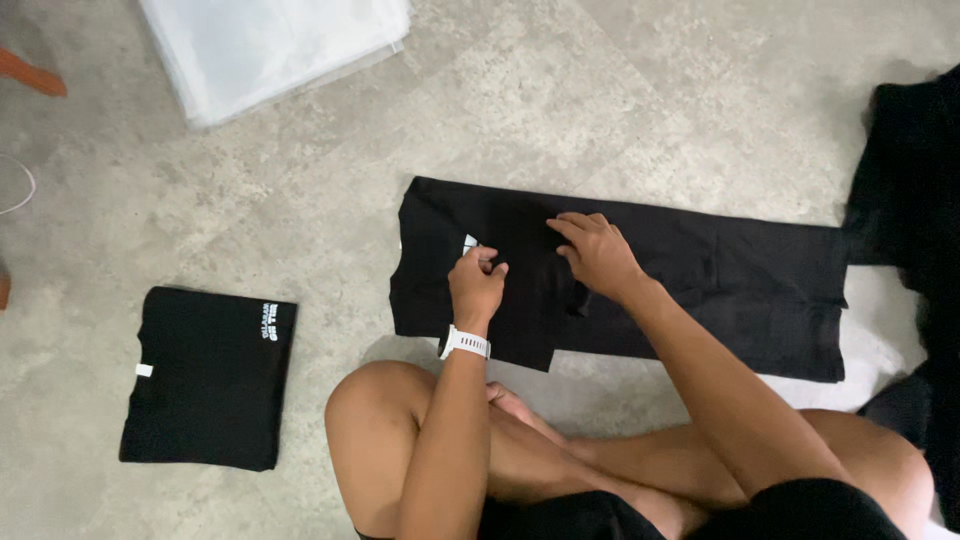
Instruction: The person folds black t-shirts by hand while sitting on the floor, placing them into a stack.
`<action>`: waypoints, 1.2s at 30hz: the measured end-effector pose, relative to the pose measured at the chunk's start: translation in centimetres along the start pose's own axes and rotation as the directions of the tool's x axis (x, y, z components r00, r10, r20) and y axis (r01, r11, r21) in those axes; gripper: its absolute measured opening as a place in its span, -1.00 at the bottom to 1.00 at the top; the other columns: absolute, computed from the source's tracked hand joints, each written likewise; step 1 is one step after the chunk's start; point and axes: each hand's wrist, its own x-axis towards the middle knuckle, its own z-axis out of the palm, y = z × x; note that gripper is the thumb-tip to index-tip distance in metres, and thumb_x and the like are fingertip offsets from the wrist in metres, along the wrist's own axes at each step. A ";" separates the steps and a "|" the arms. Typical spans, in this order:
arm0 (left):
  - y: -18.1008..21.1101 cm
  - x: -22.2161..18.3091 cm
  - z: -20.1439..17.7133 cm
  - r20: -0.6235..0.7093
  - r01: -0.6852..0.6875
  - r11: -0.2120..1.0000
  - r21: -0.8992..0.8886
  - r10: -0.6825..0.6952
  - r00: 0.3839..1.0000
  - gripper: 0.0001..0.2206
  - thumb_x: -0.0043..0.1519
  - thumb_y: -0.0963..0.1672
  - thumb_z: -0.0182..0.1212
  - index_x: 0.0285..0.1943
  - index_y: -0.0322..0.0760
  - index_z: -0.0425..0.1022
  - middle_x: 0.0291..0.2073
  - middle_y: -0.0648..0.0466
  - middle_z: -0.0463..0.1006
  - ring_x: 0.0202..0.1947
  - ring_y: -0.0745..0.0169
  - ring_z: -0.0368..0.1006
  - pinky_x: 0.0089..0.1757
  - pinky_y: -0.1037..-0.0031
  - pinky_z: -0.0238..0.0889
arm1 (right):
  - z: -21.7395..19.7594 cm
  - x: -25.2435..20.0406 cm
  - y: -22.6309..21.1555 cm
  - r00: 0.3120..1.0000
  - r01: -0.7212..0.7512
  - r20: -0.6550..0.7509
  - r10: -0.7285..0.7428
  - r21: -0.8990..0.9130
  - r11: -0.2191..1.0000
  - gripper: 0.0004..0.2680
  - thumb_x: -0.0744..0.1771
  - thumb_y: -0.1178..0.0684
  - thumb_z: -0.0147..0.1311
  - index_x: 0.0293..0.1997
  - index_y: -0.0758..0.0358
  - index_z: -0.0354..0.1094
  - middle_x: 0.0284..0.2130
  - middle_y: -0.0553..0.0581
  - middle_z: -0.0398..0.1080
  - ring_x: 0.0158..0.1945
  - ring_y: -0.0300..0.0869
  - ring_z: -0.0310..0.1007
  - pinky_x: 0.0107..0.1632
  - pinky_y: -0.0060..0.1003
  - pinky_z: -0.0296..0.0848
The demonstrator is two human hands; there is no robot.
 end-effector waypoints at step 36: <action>-0.3 2.9 -2.1 -0.065 -0.028 0.995 -0.091 0.023 0.998 -0.77 0.21 -0.04 0.21 -0.04 -0.18 0.55 -0.13 -0.08 0.59 -0.03 -0.12 0.50 -0.08 0.22 0.42 | 7.6 -3.1 2.7 0.710 -0.555 -0.246 0.659 0.380 0.740 -0.78 0.25 0.02 0.23 -0.07 0.12 0.38 -0.45 0.08 0.49 -0.23 0.03 0.53 -0.15 -0.07 0.43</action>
